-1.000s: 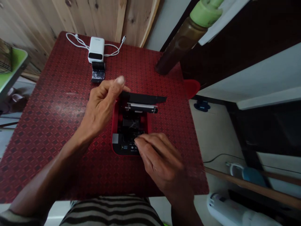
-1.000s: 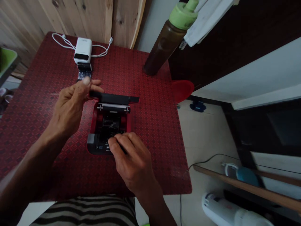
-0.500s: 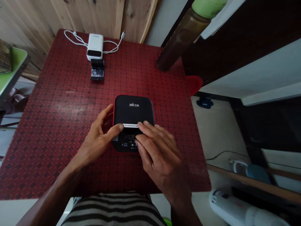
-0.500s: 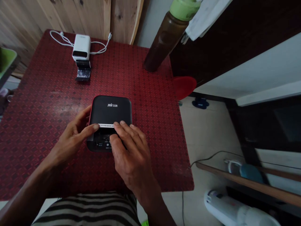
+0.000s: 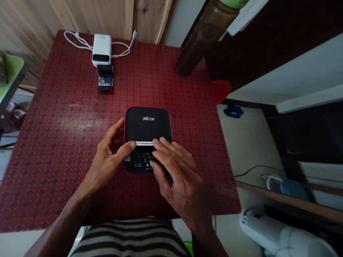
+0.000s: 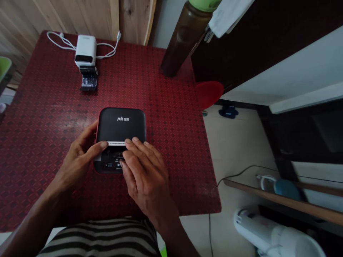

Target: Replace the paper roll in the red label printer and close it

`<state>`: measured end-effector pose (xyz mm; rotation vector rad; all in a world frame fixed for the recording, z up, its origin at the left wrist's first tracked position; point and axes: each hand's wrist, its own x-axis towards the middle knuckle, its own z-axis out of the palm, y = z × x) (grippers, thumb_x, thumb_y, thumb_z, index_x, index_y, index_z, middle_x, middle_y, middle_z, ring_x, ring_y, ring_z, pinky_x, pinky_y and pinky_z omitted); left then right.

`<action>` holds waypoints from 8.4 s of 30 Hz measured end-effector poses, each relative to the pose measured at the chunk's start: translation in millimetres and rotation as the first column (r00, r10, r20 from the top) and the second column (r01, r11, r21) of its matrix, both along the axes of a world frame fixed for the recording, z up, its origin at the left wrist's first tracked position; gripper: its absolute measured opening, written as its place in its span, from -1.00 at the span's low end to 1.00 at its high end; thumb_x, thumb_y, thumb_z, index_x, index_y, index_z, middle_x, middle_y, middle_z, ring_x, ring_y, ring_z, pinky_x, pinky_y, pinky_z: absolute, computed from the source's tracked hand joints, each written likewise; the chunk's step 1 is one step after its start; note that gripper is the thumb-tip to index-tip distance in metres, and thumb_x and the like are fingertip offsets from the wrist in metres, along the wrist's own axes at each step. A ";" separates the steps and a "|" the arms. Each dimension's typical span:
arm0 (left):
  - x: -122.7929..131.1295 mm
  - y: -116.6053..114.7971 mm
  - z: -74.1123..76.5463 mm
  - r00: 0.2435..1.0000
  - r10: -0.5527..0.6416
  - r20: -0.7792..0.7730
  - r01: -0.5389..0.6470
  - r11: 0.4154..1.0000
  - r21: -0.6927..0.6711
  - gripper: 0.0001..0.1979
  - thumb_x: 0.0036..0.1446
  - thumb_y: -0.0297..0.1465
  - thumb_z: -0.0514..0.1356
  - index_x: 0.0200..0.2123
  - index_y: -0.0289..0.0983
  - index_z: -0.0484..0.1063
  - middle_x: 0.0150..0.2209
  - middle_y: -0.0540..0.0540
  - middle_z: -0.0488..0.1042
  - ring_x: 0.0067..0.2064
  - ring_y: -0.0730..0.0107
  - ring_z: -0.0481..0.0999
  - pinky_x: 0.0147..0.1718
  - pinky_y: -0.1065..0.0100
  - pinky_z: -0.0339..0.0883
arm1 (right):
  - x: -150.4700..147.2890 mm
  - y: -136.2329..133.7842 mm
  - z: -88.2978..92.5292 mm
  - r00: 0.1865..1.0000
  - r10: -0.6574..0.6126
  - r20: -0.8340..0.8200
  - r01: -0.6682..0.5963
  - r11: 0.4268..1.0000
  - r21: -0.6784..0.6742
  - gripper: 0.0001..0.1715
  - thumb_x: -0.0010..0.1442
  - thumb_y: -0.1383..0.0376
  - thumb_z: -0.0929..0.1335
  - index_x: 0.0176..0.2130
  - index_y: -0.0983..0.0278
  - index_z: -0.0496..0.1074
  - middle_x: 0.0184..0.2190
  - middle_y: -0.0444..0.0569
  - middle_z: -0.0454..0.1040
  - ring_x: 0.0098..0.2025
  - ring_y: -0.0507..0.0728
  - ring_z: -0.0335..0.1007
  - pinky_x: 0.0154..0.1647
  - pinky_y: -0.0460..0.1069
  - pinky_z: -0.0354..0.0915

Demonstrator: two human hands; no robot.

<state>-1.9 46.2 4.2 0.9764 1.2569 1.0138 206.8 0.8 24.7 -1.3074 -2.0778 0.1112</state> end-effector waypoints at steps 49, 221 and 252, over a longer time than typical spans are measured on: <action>-7.7 -29.3 0.2 0.998 0.011 0.066 -0.006 0.998 -0.068 -0.32 0.39 -0.10 0.48 0.51 0.04 0.51 0.51 -0.09 0.56 0.49 -0.19 0.56 0.39 -0.11 0.55 | 23.1 -19.3 -6.5 0.944 -0.217 -0.247 0.194 0.974 -0.115 -0.42 0.56 0.20 0.51 0.46 0.13 0.45 0.29 0.14 0.69 0.27 0.30 0.71 0.22 0.25 0.72; -13.5 -25.9 -8.8 0.999 -0.035 0.026 0.035 0.999 0.004 -0.36 0.36 -0.05 0.47 0.39 -0.13 0.54 0.34 -0.25 0.67 0.34 -0.14 0.67 0.37 -0.12 0.54 | -25.9 103.7 18.0 0.856 0.314 0.410 -0.048 0.839 -0.542 -0.61 0.55 0.58 0.26 0.04 0.28 0.60 0.04 0.13 0.70 0.11 0.27 0.66 0.15 0.11 0.47; -14.6 -26.2 -11.6 0.999 -0.040 -0.012 0.041 0.998 0.039 -0.36 0.39 -0.02 0.45 0.40 -0.15 0.52 0.31 -0.23 0.69 0.29 -0.10 0.71 0.33 -0.08 0.58 | 7.1 61.7 19.7 0.945 0.324 0.039 -0.307 0.924 -0.229 -0.77 0.52 0.55 0.43 -0.07 0.30 0.69 -0.14 0.04 0.73 -0.10 0.22 0.61 -0.07 0.08 0.58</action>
